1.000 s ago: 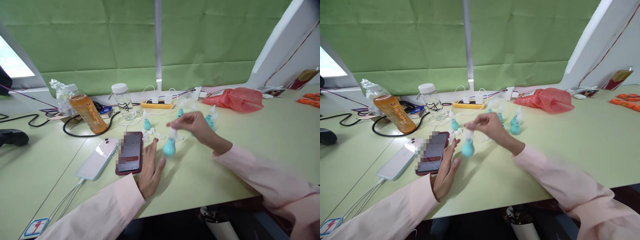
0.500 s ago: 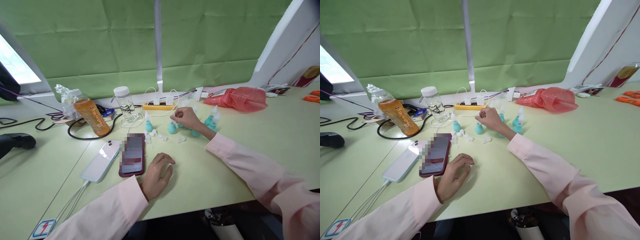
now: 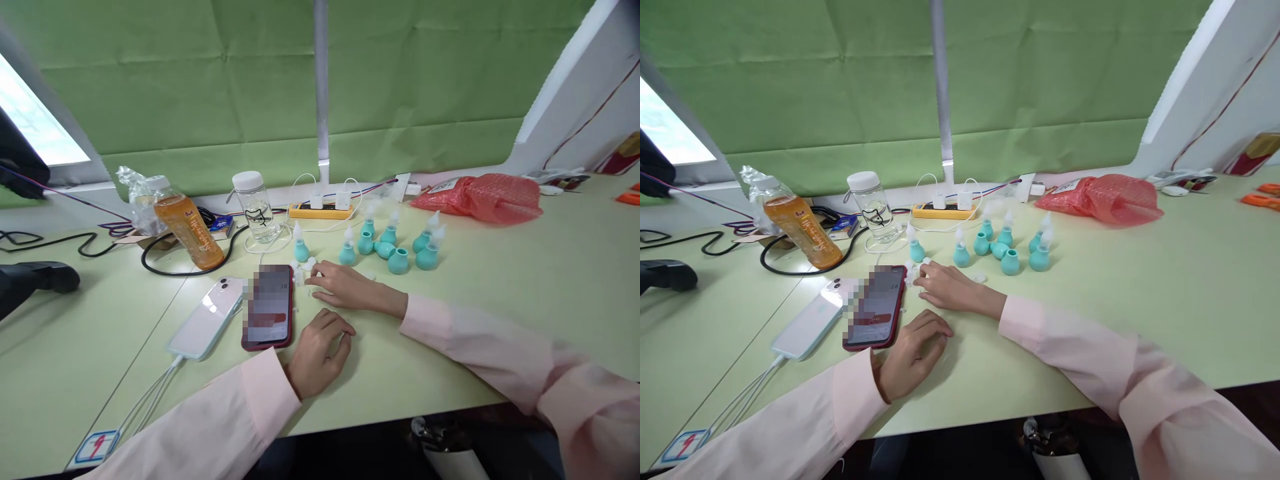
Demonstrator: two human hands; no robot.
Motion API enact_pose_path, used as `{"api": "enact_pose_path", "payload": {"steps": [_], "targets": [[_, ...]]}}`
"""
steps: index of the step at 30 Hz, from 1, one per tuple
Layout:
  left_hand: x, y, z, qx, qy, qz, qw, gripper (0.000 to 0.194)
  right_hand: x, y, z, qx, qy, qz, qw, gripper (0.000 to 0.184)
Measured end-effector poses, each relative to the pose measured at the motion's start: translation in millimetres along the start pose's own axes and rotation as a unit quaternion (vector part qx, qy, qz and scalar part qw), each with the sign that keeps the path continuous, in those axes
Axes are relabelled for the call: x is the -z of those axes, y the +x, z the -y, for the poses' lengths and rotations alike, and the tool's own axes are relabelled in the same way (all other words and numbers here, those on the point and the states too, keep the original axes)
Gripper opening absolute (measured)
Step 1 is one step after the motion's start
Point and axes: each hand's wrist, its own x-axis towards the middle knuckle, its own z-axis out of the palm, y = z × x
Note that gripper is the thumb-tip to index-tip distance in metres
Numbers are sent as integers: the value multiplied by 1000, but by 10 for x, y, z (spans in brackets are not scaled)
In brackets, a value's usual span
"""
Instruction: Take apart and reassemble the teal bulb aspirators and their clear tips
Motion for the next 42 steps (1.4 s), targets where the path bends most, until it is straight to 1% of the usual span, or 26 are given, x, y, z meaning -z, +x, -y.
{"api": "enact_pose_path", "payload": {"steps": [3, 8, 11, 13, 14, 15, 16, 17, 19, 20, 21, 22, 23, 24, 25, 26, 27, 28, 30, 32, 33, 34, 35, 37, 39, 42], "targets": [[-3, -2, 1, -5, 7, -5, 1000, 16, -138, 48, -9, -23, 36, 46, 998, 25], [4, 1, -5, 4, 2, -17, 1000, 16, -190, 65, -54, -12, 89, 59, 994, 22], [3, 14, 6, 63, -19, -43, 997, 14, -140, -19, -78, -9, 116, 51, 992, 22], [-2, 27, 31, 121, -54, -69, 989, 12, -82, -123, -92, -28, 158, 17, 987, 20], [-6, 36, 47, 149, -81, -83, 982, 12, -48, -185, -91, -50, 198, -9, 979, 18], [-10, 44, 65, 173, -113, -97, 974, 14, -14, -248, -82, -82, 253, -36, 963, 17], [-13, 53, 83, 191, -146, -110, 965, 17, 17, -311, -63, -124, 319, -60, 938, 16], [-15, 60, 100, 203, -174, -119, 956, 20, 42, -368, -35, -173, 391, -77, 901, 17], [-15, 71, 127, 211, -206, -122, 948, 24, 70, -458, 44, -262, 511, -89, 813, 21], [-14, 74, 136, 208, -210, -117, 948, 24, 71, -488, 90, -295, 554, -87, 774, 23], [-11, 75, 143, 203, -209, -113, 950, 23, 66, -507, 135, -317, 584, -82, 743, 24], [-9, 75, 148, 199, -205, -112, 952, 22, 58, -517, 178, -330, 605, -78, 721, 25], [-6, 73, 151, 198, -201, -114, 953, 22, 50, -519, 215, -336, 619, -76, 706, 26], [-5, 71, 154, 198, -196, -118, 953, 22, 46, -517, 244, -336, 627, -75, 699, 26], [-4, 68, 156, 199, -191, -121, 954, 23, 46, -513, 261, -333, 628, -73, 699, 26], [-5, 65, 158, 199, -183, -122, 955, 23, 53, -509, 266, -326, 624, -71, 707, 26], [-7, 62, 161, 197, -172, -120, 958, 24, 66, -508, 255, -319, 609, -69, 723, 26], [-10, 59, 164, 196, -161, -120, 960, 24, 84, -511, 227, -313, 582, -73, 747, 25], [-16, 57, 168, 199, -142, -126, 962, 23, 127, -531, 122, -295, 481, -101, 819, 22], [-17, 60, 168, 207, -133, -138, 959, 21, 163, -569, -33, -254, 329, -133, 900, 18], [-16, 63, 165, 209, -131, -142, 959, 20, 171, -591, -116, -225, 249, -133, 932, 17], [-13, 66, 159, 210, -129, -143, 958, 19, 171, -615, -195, -199, 177, -118, 957, 19], [-9, 70, 153, 209, -127, -142, 959, 17, 161, -637, -263, -180, 116, -89, 973, 22], [-3, 77, 136, 204, -127, -140, 960, 14, 122, -674, -357, -160, 37, -24, 986, 27], [1, 81, 121, 201, -131, -139, 961, 11, 76, -694, -391, -154, 10, 22, 988, 25], [-1, 82, 108, 195, -130, -137, 963, 9, 37, -692, -370, -160, 14, 33, 987, 22]]}}
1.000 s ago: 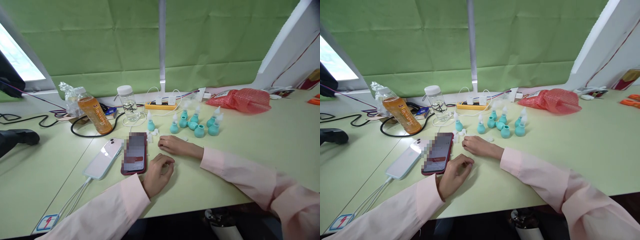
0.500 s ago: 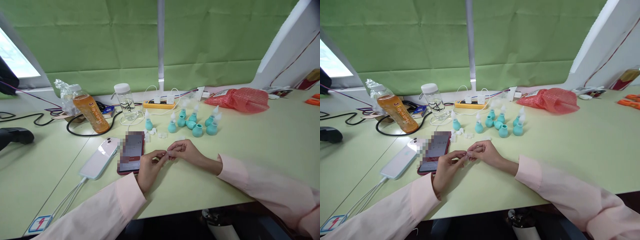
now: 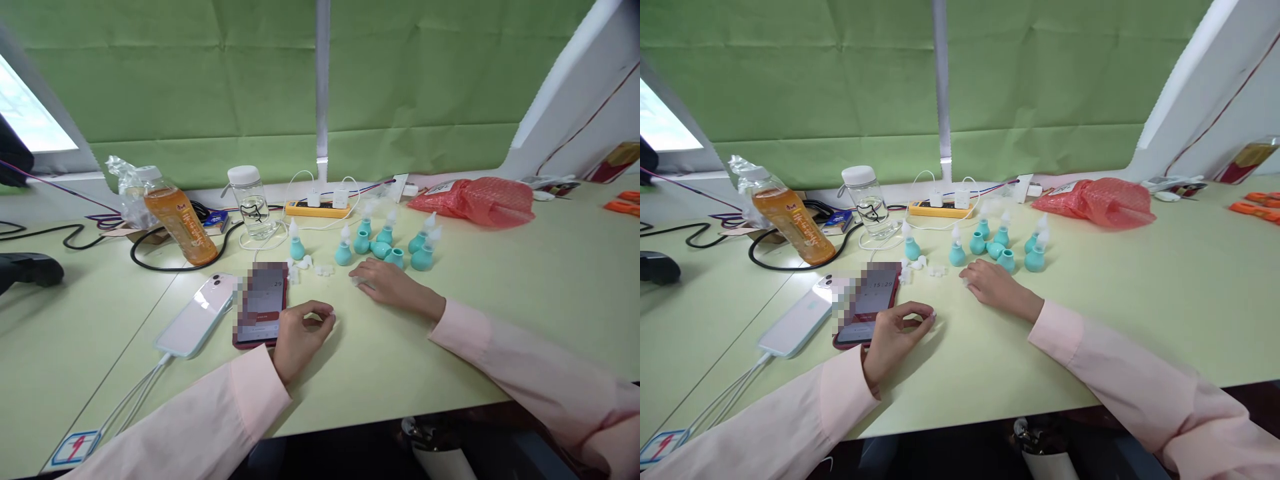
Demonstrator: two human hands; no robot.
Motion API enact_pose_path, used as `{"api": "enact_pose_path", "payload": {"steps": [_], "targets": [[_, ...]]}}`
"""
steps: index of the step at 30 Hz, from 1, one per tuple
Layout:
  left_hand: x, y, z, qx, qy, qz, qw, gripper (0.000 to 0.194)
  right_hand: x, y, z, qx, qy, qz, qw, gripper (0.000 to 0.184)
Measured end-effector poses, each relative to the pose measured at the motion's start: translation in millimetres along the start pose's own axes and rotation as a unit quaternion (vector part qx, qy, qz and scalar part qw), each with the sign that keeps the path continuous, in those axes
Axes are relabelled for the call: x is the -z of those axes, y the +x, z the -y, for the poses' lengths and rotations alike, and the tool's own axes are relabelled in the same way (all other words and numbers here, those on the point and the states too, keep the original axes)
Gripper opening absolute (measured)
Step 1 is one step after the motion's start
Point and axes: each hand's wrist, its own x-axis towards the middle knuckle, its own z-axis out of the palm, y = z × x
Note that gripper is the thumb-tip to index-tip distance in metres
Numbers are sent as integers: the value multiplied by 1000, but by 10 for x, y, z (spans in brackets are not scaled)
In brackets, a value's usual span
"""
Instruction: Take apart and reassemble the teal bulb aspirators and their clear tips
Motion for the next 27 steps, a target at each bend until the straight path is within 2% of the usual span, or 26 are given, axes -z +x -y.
{"api": "enact_pose_path", "payload": {"steps": [7, 9, 12, 14, 15, 18, 20, 23, 27], "targets": [[-9, -14, 22, -24, -3, 7, 1000, 15, -17, 20, 91, -24, 65, -57, 996, 25], [-9, -18, 20, -23, -9, 8, 1000, 18, -11, 21, 125, -11, 101, -68, 992, 24], [-3, -18, 8, -9, -21, 8, 1000, 13, 29, 6, 226, -2, 196, -76, 978, 22], [3, -12, 4, 5, -34, 3, 999, 10, 66, -9, 316, -27, 313, -58, 948, 21], [5, -8, 5, 13, -42, -1, 999, 11, 79, -14, 358, -46, 386, -40, 920, 21], [9, 9, 22, 21, -77, -16, 997, 15, 73, -19, 434, -89, 585, 21, 806, 22], [9, 18, 34, 17, -101, -22, 994, 17, 29, -16, 440, -107, 653, 49, 748, 25], [10, 25, 40, 8, -124, -16, 992, 18, -47, -18, 428, -142, 684, 59, 713, 34], [19, 26, 30, -12, -135, -4, 991, 16, -58, -32, 458, -165, 694, 51, 699, 41]]}}
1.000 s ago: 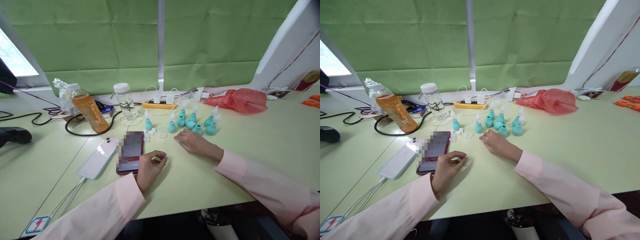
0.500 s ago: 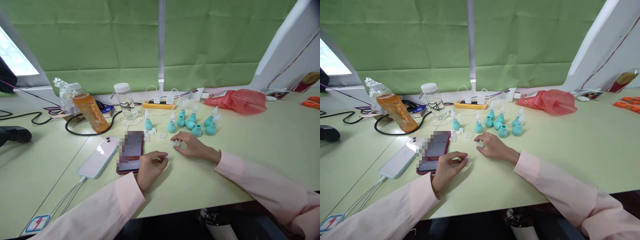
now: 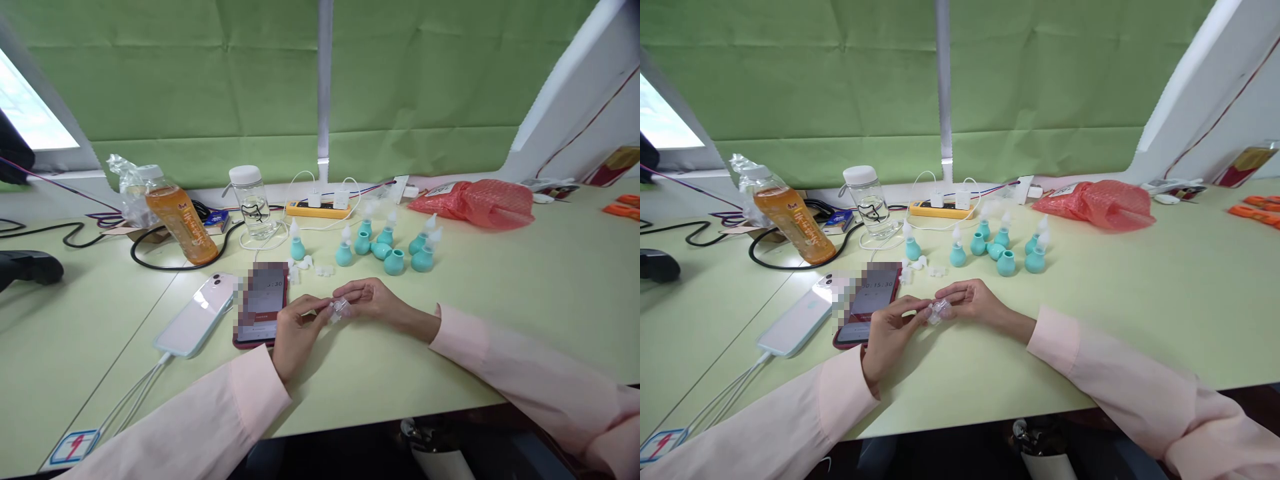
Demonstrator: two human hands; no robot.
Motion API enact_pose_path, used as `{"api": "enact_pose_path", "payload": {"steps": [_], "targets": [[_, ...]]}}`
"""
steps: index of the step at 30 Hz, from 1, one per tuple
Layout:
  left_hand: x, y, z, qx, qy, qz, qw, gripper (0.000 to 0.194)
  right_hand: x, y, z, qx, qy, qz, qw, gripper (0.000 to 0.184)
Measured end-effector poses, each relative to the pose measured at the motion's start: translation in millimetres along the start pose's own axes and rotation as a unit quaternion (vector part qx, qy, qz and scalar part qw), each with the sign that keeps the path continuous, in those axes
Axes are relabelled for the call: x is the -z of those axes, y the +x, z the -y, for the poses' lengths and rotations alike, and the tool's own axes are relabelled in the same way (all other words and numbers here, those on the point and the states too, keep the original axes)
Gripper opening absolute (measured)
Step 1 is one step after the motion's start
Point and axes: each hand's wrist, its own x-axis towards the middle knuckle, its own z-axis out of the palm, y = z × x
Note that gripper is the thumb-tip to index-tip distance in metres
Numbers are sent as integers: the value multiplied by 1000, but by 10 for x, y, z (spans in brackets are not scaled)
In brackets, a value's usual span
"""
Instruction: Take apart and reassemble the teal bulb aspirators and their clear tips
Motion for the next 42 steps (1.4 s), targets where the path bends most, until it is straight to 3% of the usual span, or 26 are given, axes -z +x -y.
{"api": "enact_pose_path", "payload": {"steps": [22, 42], "targets": [[22, -52, -75, -119, 215, 27, 969, 25, -76, -40, 44, -25, 77, 4, 997, 38], [30, -77, -70, -174, 282, 19, 943, 30, -57, -35, 28, -37, 118, 17, 992, 33]]}}
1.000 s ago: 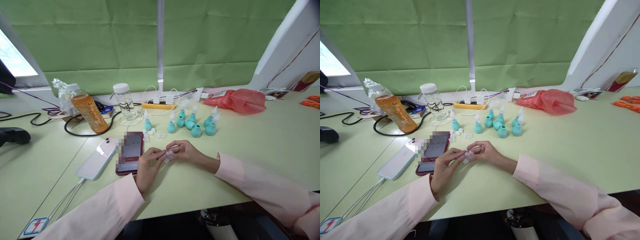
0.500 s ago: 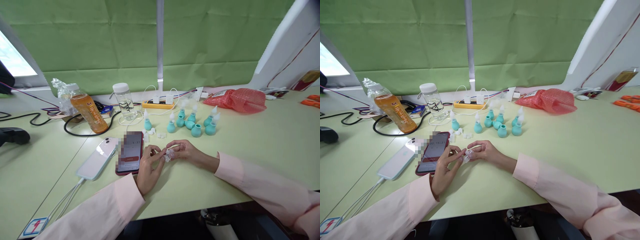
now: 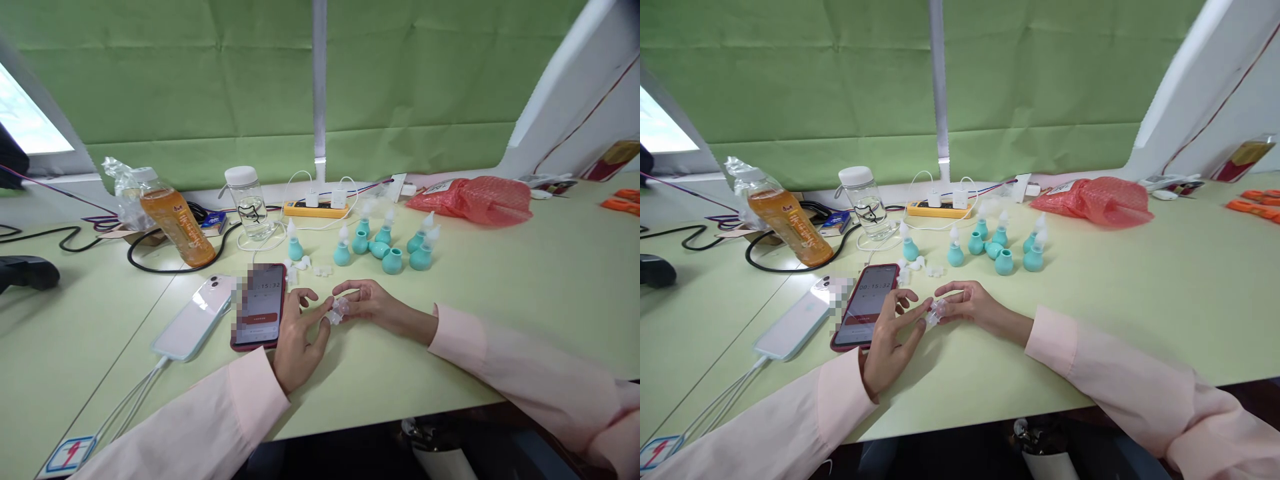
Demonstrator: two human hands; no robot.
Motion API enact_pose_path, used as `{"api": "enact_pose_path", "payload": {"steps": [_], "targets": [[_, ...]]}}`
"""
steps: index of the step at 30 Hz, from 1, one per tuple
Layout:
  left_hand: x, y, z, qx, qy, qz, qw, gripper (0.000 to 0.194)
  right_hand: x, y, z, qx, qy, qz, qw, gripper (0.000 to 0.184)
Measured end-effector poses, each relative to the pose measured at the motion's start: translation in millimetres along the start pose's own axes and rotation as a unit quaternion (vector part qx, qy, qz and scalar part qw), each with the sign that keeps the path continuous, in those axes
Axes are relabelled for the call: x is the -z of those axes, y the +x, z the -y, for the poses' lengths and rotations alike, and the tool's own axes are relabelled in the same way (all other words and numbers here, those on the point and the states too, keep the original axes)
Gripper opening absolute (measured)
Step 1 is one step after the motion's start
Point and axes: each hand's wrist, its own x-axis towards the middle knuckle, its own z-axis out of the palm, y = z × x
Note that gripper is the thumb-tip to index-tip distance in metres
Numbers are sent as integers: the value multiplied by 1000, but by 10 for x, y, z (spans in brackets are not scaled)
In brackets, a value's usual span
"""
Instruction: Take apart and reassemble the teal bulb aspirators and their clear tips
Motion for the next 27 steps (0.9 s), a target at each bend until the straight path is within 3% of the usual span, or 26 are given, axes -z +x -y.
{"api": "enact_pose_path", "payload": {"steps": [27], "targets": [[-21, 10, 51, 14, -81, 28, 996, 30, 6, 15, -28, 0, 20, -3, 1000, 31]]}}
